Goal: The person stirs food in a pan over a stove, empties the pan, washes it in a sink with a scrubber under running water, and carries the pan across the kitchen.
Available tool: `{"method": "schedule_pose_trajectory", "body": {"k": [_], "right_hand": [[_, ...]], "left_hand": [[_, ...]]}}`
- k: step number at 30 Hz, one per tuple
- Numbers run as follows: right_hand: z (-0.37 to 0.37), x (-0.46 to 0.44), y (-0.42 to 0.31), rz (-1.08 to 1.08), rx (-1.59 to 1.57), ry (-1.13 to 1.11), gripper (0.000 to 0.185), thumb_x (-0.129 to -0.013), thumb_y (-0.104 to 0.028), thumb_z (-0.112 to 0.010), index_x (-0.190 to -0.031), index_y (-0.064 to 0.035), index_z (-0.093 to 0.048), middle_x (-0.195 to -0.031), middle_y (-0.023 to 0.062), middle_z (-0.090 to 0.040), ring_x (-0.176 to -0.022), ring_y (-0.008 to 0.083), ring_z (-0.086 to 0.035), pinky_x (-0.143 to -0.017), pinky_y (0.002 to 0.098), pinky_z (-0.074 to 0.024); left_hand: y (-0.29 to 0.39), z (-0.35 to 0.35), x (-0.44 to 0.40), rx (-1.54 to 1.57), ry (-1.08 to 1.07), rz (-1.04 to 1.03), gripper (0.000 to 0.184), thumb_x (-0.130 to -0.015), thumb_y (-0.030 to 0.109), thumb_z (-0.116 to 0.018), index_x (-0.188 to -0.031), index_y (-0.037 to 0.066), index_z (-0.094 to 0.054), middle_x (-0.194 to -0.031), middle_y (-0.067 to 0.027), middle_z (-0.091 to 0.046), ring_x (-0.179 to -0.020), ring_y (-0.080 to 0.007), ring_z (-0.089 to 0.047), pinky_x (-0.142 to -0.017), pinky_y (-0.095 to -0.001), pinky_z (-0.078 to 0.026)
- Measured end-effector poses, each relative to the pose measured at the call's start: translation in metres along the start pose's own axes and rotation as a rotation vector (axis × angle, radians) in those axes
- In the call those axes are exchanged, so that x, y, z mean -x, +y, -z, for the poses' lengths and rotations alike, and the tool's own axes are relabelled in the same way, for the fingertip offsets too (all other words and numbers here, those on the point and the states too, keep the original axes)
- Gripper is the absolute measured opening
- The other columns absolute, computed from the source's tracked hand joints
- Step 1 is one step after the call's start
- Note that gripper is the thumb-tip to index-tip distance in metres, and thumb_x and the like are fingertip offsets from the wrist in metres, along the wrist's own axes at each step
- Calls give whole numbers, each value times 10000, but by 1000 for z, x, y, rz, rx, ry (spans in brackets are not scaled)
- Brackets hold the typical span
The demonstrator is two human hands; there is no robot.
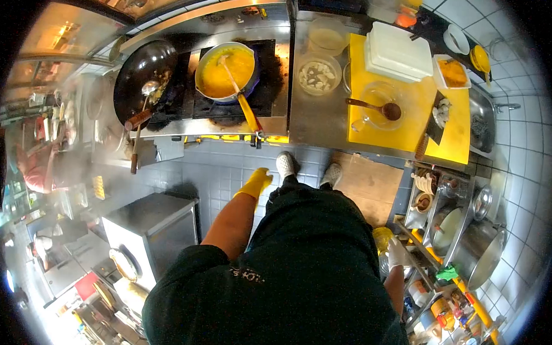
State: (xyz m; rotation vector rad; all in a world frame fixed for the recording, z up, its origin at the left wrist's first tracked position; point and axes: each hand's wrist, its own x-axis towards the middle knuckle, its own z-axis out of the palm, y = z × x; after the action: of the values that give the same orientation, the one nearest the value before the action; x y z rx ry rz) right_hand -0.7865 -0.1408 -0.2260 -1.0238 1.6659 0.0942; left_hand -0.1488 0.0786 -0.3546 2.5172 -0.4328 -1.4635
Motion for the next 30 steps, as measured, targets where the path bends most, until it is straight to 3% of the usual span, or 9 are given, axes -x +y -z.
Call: {"method": "schedule_pose_trajectory", "body": {"k": [4,7,10,13,22,25,30], "right_hand": [[-4,-6,8,-65,-78,0,471,-959,-317,-654,-1378,-107,-604,-1033,43,-619,-931,161,-592,-780,369,-539],[-8,-22,25,22,-192,19,330,-1017,-222,-600,-1282,-25,-621,-892,25,-616,-732,121,-597,-643,264,-478],[6,-51,59,154,-134,-69,394,-983,-303,-661,-1263,-27,-638,-885,16,-596,-747,114,-576,-663,268,-479],[-2,-6,-3,-6,-27,15,515,-949,-330,-673,-1403,-101,-590,-1123,36,-621,-991,165,-583,-824,376,-526],[-2,5,-14,-11,39,31,538,-946,-369,-670,-1404,-95,-598,-1077,42,-627,-929,157,-587,-779,356,-538],[-1,3,-6,43,37,37,527,-947,-358,-675,-1396,-90,-607,-1053,44,-618,-895,150,-582,-735,341,-538],[-6,7,-5,29,-38,53,480,-938,-348,-692,-1336,-85,-638,-978,15,-591,-852,129,-552,-706,339,-519]], "left_hand": [[10,-14,3,-87,-39,-121,610,-857,314,-696,-1401,59,-591,-1414,-218,-597,-1357,-377,-533,-1114,-432,-437],[21,-3,15,2,-43,-79,607,-853,309,-695,-1396,58,-595,-1424,-222,-588,-1370,-376,-519,-1120,-429,-431],[19,5,8,-12,-15,-50,616,-857,315,-701,-1406,61,-588,-1423,-223,-588,-1362,-378,-528,-1117,-431,-434],[-2,6,-17,-45,20,-54,611,-875,324,-712,-1410,58,-586,-1397,-227,-607,-1334,-384,-553,-1110,-434,-441],[-26,15,-31,54,64,-17,602,-865,303,-700,-1399,46,-597,-1397,-226,-607,-1322,-385,-563,-1087,-436,-466],[-24,5,-30,-90,74,-59,598,-868,316,-729,-1380,32,-606,-1340,-239,-646,-1259,-380,-618,-1033,-429,-498],[5,-1,-2,-26,-25,2,614,-883,353,-698,-1413,64,-585,-1394,-227,-609,-1329,-384,-557,-1100,-440,-453]]}}
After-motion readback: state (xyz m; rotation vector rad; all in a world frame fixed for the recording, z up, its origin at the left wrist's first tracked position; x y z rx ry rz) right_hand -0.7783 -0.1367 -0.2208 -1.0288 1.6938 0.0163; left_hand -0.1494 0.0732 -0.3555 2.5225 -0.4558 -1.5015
